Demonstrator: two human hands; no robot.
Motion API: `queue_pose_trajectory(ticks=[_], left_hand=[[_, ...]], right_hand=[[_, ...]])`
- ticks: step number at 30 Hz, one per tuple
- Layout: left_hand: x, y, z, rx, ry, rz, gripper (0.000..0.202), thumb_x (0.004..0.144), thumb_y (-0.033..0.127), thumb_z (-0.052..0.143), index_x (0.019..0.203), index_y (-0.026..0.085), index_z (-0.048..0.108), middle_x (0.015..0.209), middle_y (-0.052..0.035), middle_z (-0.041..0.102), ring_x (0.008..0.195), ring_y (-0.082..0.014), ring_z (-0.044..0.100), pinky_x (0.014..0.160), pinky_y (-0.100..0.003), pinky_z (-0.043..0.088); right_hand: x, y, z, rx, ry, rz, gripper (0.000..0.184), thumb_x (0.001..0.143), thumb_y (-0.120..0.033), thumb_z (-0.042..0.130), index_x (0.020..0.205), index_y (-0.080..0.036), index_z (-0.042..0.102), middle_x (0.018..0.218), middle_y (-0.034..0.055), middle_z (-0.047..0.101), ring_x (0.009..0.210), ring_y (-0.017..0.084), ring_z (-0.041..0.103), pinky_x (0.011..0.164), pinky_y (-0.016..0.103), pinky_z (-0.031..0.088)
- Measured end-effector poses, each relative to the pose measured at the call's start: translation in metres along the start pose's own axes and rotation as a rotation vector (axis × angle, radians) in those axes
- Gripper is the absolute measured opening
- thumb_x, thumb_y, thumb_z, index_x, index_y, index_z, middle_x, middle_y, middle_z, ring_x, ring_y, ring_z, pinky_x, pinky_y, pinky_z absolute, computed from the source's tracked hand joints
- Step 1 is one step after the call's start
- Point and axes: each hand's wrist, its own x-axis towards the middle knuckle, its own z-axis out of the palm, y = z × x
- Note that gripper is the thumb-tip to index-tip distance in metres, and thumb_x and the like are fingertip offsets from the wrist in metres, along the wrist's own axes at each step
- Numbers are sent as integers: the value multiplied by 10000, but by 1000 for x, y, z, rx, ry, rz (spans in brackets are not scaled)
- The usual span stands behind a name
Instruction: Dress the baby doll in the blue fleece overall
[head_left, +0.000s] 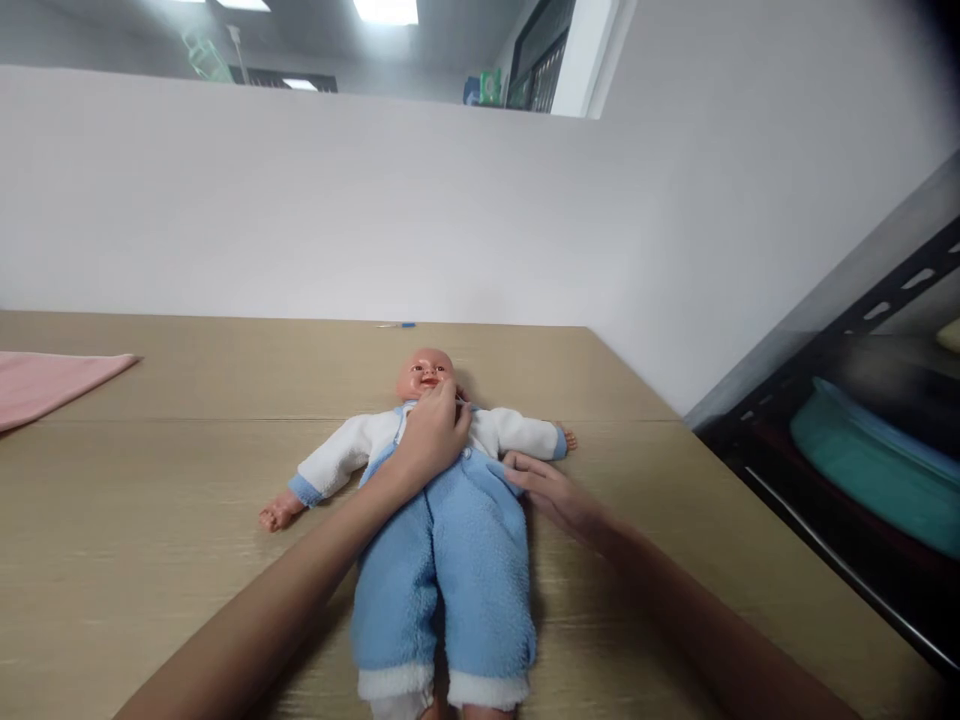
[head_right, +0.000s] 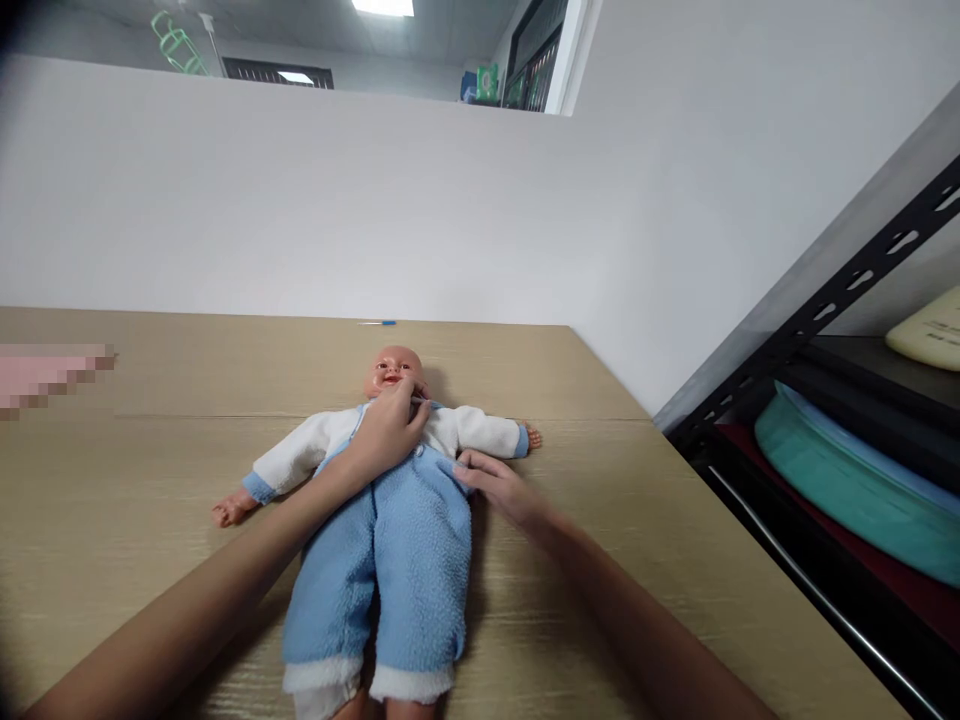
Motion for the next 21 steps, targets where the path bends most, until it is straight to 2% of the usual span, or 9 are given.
queue_pose_trajectory(ticks=[2, 4, 6, 10, 12, 14, 16, 18, 21], left_hand=[[0, 0, 0, 3, -7, 9, 80, 1062, 228, 525, 1099, 191, 585, 1137, -116, 743, 1093, -279, 680, 954, -413, 516], [1, 0, -1, 11, -13, 16, 97, 1070, 234, 511, 1103, 188, 590, 1144, -119, 739, 1102, -282, 668, 960, -417, 514], [2, 1, -2, 31, -21, 15, 113, 1073, 233, 506, 1114, 180, 597, 1161, -122, 734, 1117, -290, 650, 980, -426, 511], [-7, 14, -12, 183, 19, 48, 150, 1059, 244, 536, 1153, 166, 624, 1283, -151, 697, 1247, -355, 562, 1104, -516, 446], [-19, 27, -23, 228, 53, 87, 185, 1063, 284, 553, 1200, 182, 626, 1349, -148, 668, 1328, -376, 508, 1151, -549, 401], [-35, 44, -40, 203, 60, 114, 213, 1074, 334, 559, 1240, 214, 615, 1374, -127, 651, 1354, -364, 497, 1150, -535, 402], [-52, 60, -60, 152, 52, 119, 222, 1081, 367, 558, 1254, 237, 605, 1376, -111, 645, 1346, -349, 508, 1132, -520, 423], [-71, 75, -80, 91, 52, 105, 219, 1086, 380, 556, 1251, 245, 603, 1370, -102, 648, 1327, -336, 525, 1136, -517, 436], [-111, 90, -99, -8, 73, 36, 217, 1090, 393, 543, 1261, 278, 613, 1387, -91, 648, 1336, -328, 541, 1155, -519, 460]], right_hand=[[7, 8, -5, 85, 52, 27, 521, 862, -705, 730, 860, -253, 472, 752, -60, 451, 646, 135, 418, 569, 263, 358], [13, 16, -5, 53, 143, -5, 511, 866, -687, 745, 898, -260, 465, 749, -74, 443, 612, 124, 385, 532, 252, 305], [18, 26, -1, -110, 254, -99, 483, 893, -679, 723, 918, -256, 492, 758, -70, 470, 642, 133, 442, 574, 257, 370], [21, 37, 9, -383, 435, -205, 382, 988, -605, 609, 1024, -226, 574, 908, 23, 629, 830, 211, 606, 791, 360, 523], [13, 29, 14, -452, 517, -233, 313, 999, -522, 604, 1078, -220, 590, 1046, 89, 671, 976, 266, 630, 942, 453, 528], [-4, 11, 23, -589, 581, -335, 233, 1010, -435, 598, 1116, -227, 601, 1148, 128, 682, 1125, 314, 614, 1081, 535, 472], [-30, -12, 37, -746, 535, -459, 176, 1040, -362, 570, 1158, -240, 617, 1208, 135, 694, 1206, 329, 606, 1133, 559, 444], [-61, -31, 56, -833, 342, -490, 182, 1051, -324, 564, 1199, -250, 640, 1292, 128, 691, 1280, 325, 598, 1133, 524, 468], [-103, -39, 83, -956, 54, -489, 516, 964, -367, 709, 1450, -248, 580, 1491, 127, 644, 1408, 354, 565, 1221, 523, 436]])
